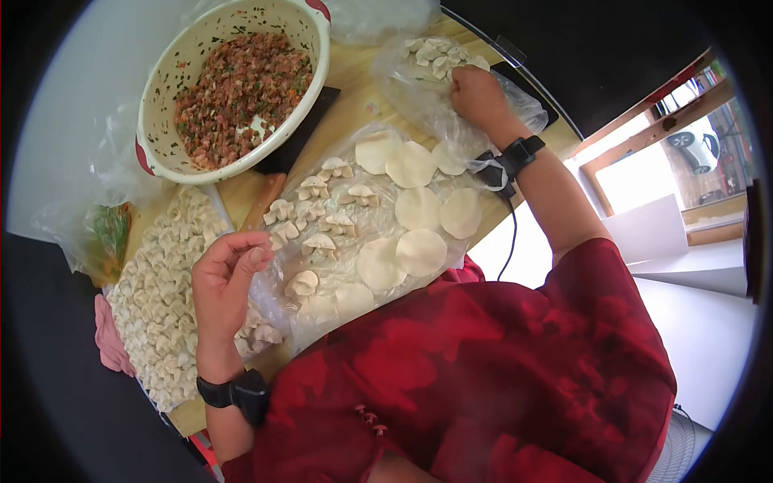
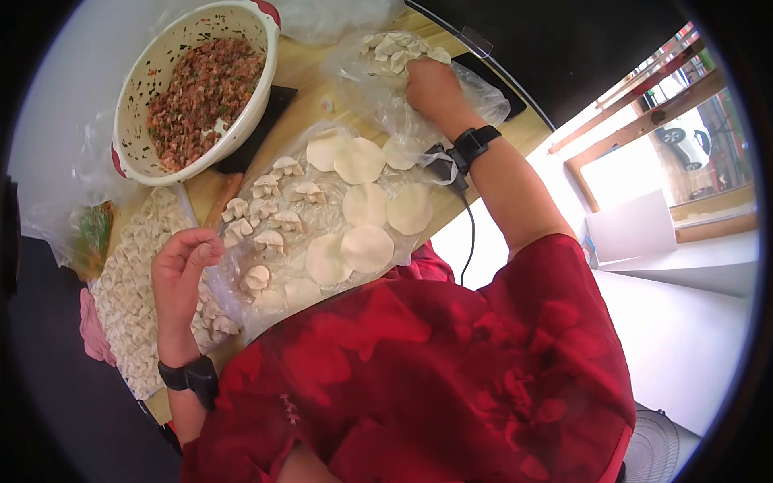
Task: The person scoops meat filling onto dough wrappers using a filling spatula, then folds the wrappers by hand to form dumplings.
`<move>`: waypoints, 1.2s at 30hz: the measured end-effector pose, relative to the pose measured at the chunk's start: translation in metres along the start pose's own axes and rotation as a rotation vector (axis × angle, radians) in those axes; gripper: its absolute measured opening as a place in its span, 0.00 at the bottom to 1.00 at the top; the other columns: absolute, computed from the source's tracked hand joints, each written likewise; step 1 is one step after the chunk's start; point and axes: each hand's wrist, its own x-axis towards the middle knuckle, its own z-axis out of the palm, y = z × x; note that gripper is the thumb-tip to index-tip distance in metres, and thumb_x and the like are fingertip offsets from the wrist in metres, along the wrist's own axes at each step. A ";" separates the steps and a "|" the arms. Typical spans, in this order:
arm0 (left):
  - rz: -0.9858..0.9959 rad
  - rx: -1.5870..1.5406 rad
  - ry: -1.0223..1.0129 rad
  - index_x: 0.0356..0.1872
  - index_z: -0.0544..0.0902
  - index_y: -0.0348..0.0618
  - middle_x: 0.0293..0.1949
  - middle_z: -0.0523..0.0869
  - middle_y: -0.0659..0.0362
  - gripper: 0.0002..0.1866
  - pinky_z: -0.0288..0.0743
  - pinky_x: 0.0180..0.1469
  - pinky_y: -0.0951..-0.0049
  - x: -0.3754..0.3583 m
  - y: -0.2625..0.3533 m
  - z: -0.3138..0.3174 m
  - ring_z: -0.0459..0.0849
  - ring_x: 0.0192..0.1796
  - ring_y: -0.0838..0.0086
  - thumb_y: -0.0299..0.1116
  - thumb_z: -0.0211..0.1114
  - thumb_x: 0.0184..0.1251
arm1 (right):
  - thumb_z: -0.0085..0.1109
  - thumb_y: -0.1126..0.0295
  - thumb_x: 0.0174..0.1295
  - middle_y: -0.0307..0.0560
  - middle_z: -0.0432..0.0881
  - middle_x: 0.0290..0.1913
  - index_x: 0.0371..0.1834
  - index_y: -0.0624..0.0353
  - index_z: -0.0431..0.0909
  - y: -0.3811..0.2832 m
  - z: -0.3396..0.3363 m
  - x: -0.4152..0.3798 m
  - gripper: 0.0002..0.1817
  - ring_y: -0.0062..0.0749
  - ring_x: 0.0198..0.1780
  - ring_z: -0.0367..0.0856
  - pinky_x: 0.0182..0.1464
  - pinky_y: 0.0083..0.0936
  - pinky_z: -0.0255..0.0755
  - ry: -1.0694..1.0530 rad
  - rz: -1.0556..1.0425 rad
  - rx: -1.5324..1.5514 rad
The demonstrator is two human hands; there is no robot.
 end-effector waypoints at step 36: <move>-0.132 -0.426 -0.247 0.57 0.77 0.40 0.50 0.84 0.59 0.20 0.81 0.49 0.74 0.024 0.006 0.034 0.84 0.50 0.74 0.29 0.69 0.64 | 0.68 0.68 0.59 0.33 0.77 0.27 0.36 0.59 0.79 -0.221 -0.121 -0.018 0.09 0.17 0.30 0.72 0.33 0.21 0.68 -0.676 -0.468 0.850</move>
